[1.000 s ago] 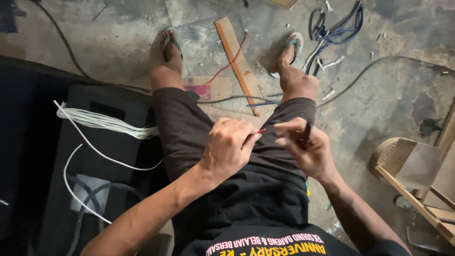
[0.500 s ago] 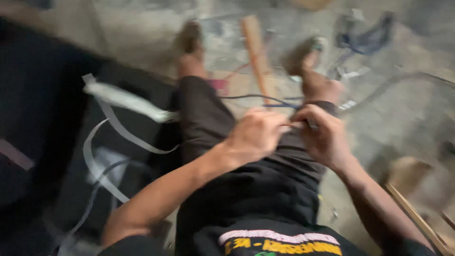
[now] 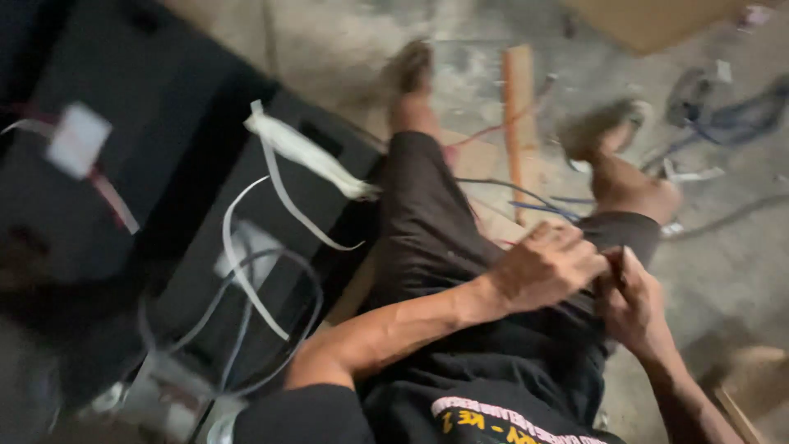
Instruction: Stripping insulation from electrical wires and applying adhesive tape to the connections
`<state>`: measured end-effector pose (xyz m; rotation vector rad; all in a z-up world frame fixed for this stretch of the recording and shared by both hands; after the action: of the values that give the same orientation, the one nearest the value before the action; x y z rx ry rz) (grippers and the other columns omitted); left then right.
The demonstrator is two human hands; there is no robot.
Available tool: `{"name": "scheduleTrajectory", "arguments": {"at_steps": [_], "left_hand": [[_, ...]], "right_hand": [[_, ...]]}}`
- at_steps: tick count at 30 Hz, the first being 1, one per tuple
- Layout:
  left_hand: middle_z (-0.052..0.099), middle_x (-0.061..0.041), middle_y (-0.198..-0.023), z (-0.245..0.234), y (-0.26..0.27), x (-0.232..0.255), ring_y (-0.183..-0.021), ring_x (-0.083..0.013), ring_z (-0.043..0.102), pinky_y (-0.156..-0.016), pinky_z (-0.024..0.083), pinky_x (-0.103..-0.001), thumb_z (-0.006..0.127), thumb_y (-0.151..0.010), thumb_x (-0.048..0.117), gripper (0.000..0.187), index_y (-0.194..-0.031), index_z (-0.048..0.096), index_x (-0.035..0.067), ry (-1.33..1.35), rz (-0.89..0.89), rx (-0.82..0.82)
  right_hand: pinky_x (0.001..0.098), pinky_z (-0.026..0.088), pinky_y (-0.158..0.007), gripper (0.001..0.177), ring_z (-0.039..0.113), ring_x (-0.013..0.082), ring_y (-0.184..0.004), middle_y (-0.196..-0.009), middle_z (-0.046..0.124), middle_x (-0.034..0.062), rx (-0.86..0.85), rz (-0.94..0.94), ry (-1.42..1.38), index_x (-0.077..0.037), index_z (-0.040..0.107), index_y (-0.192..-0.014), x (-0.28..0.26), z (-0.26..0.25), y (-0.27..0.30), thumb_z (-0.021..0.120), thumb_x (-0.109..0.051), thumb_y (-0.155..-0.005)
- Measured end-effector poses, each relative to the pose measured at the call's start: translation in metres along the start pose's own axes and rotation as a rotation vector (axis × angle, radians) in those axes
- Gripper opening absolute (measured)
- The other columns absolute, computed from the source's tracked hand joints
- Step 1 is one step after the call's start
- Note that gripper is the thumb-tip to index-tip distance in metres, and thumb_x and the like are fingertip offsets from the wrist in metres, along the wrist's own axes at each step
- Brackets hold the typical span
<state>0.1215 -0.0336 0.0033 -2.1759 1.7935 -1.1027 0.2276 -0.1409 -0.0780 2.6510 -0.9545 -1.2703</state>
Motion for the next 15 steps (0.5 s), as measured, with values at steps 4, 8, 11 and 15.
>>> {"name": "scheduleTrajectory", "arguments": {"at_steps": [4, 8, 11, 15], "left_hand": [[0.058, -0.009, -0.089, 0.016, -0.007, -0.006, -0.094, -0.0293, 0.058, -0.092, 0.044, -0.043, 0.059, -0.089, 0.016, 0.007, -0.088, 0.061, 0.01, 0.103, -0.027, -0.014], [0.05, -0.003, -0.081, 0.01, -0.011, 0.002, -0.078, -0.0243, 0.056, -0.075, 0.045, -0.039, 0.057, -0.096, 0.011, 0.012, -0.085, 0.057, 0.015, 0.023, 0.108, 0.119], [0.048, -0.002, -0.081, 0.008, -0.011, -0.004, -0.072, -0.0232, 0.055, -0.069, 0.045, -0.037, 0.055, -0.097, 0.01, 0.013, -0.085, 0.057, 0.015, 0.07, 0.059, 0.076], [0.044, 0.003, -0.079, 0.007, -0.005, -0.016, -0.065, -0.0194, 0.054, -0.063, 0.043, -0.033, 0.055, -0.094, 0.012, 0.013, -0.083, 0.058, 0.018, 0.108, -0.047, 0.041]], "right_hand": [[0.0231, 0.032, -0.051, 0.011, 0.041, 0.0094, -0.059, -0.072, 0.052, 0.0015, -0.033, 0.287, -0.583, -0.002, 0.06, -0.098, 0.075, 0.01, 0.004, 0.055, -0.01, -0.105], [0.0315, 0.039, -0.025, 0.018, 0.045, 0.0157, -0.03, -0.053, 0.048, 0.0086, 0.014, 0.266, -0.503, 0.0, 0.067, -0.095, 0.065, 0.004, -0.006, 0.057, -0.013, -0.102], [0.0284, 0.041, -0.033, 0.016, 0.047, 0.0144, -0.037, -0.055, 0.056, 0.0097, 0.051, 0.206, -0.417, -0.004, 0.072, -0.096, 0.015, -0.011, -0.002, 0.061, -0.015, -0.101], [0.0266, 0.043, -0.052, 0.008, 0.052, 0.0102, -0.059, -0.063, 0.067, 0.0092, 0.089, 0.043, -0.228, -0.009, 0.079, -0.098, -0.013, -0.022, 0.003, 0.076, -0.015, -0.092]]}}
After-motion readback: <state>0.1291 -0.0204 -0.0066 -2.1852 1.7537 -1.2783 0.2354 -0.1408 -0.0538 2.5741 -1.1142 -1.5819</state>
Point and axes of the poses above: each hand's wrist, its own y-axis away from the middle knuckle, its own z-axis out of the palm, x = y × z, the point moved 10 cm from there along -y, towards the middle knuckle
